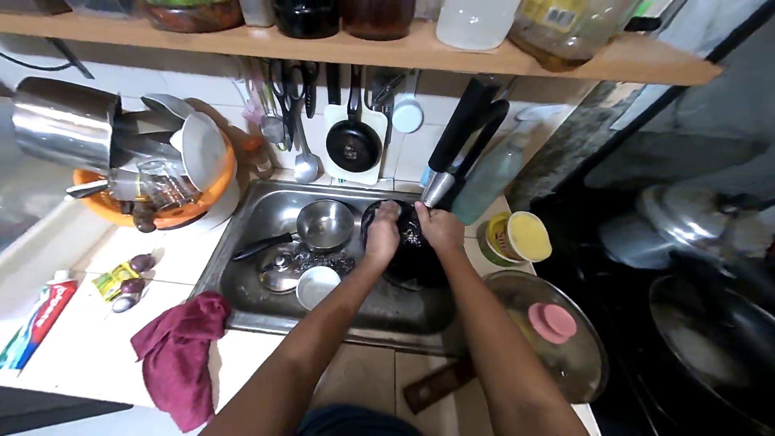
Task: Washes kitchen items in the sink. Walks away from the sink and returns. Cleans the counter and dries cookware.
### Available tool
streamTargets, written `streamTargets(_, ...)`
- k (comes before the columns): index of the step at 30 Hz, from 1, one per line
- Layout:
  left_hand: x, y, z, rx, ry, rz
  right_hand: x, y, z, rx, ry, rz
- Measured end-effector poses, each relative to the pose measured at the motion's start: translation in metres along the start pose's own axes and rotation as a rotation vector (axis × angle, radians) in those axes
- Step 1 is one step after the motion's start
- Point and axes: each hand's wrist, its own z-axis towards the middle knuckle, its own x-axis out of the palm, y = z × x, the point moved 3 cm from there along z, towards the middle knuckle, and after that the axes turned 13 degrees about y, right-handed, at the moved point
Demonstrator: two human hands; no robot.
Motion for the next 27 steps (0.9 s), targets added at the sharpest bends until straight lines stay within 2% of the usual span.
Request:
streamTargets(2, 0.003, 0.002, 0.002, 0.087, -0.025, 0.027, 0.001, -0.001, -0.001, -0.008, 0.012, -0.003)
streamTargets(3, 0.0, 0.009, 0.004, 0.065, -0.029, 0.024, 0.002, -0.002, -0.002, -0.023, 0.007, -0.008)
streamTargets(8, -0.013, 0.062, 0.009, -0.339, 0.044, -0.164, 0.003, -0.014, -0.005, -0.057, -0.049, 0.04)
streamTargets(12, -0.037, 0.058, -0.01, -0.433, 0.253, -0.054, 0.007, -0.023, -0.005, -0.081, -0.09, 0.068)
streamTargets(15, -0.061, 0.046, -0.036, -0.428, 0.444, 0.072, 0.014, -0.026, -0.006, -0.114, -0.066, 0.238)
streamTargets(18, -0.069, 0.052, -0.072, -0.469, 0.645, 0.225, 0.021, -0.033, -0.007, -0.114, -0.079, 0.372)
streamTargets(22, -0.059, 0.099, -0.103, -0.485, 0.794, 0.335, 0.017, -0.036, -0.019, -0.063, 0.12, 0.567)
streamTargets(25, -0.055, 0.121, -0.107, -0.48, 0.779, 0.309, 0.02, -0.042, -0.02, -0.036, 0.293, 0.863)
streamTargets(27, -0.053, 0.129, -0.106, -0.448, 0.76, 0.306, 0.022, -0.044, -0.019, 0.005, 0.306, 1.024)
